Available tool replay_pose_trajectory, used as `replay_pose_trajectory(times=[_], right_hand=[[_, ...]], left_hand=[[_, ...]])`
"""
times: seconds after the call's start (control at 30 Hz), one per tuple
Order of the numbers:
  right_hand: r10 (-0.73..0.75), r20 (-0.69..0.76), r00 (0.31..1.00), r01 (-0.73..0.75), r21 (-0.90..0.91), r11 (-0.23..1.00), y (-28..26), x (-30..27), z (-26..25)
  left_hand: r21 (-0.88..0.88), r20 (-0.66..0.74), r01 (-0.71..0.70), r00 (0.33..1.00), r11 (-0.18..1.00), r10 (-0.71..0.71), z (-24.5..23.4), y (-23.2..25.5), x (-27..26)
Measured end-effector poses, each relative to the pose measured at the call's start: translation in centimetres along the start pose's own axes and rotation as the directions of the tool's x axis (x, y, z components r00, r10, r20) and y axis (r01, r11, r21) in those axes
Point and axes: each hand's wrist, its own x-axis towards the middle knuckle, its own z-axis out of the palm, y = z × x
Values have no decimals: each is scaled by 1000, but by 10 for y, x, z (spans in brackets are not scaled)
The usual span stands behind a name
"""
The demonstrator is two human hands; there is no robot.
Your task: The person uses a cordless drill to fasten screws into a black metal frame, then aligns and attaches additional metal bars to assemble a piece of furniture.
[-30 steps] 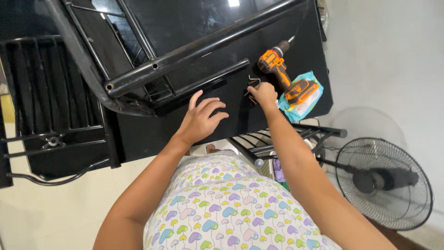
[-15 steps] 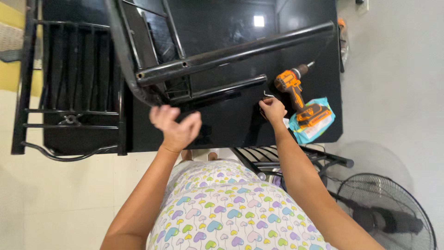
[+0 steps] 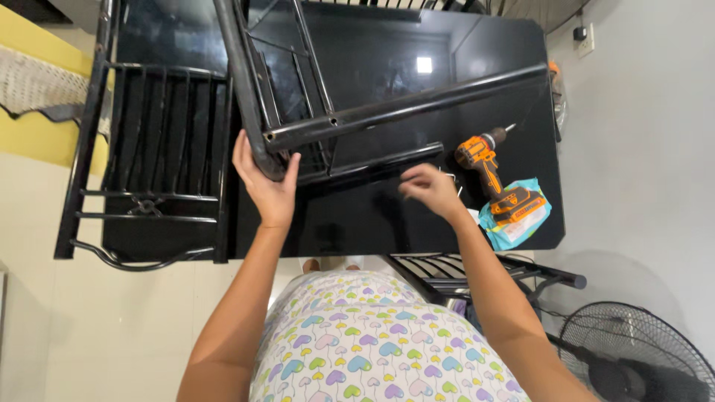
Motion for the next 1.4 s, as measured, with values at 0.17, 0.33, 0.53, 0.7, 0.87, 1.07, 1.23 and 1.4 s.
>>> replay_pose_trajectory(times=[0.17, 0.33, 0.53, 0.7, 0.87, 1.07, 1.23, 1.4], right_hand=[[-231, 223, 947, 176, 243, 954, -126, -14, 47], [-546, -94, 832, 554, 85, 828, -222, 14, 96], [-675, -194, 711, 668, -111, 736, -273, 80, 121], [-676, -252, 693, 659, -160, 735, -293, 122, 116], [-716, -237, 657, 681, -222, 698, -309, 157, 108], [-735, -197, 649, 696, -237, 678, -331, 189, 102], [-669, -216, 711, 641, -192, 743, -346, 212, 98], [-661, -197, 724, 623, -226, 749, -358, 239, 93]], left_hand=[[-71, -60, -35, 998, 997, 30, 19, -11, 4], [-164, 20, 106, 994, 981, -104, 25, -8, 17], [-175, 29, 63, 998, 983, -58, 28, 20, 56], [-226, 157, 143, 982, 964, -109, 22, 39, 104], [-294, 180, 157, 978, 943, -107, 20, 40, 144], [-403, 207, 207, 969, 891, -132, 29, 39, 179], [-375, 218, 227, 964, 899, -153, 36, 34, 202], [-378, 197, 200, 971, 904, -133, 46, 28, 221]])
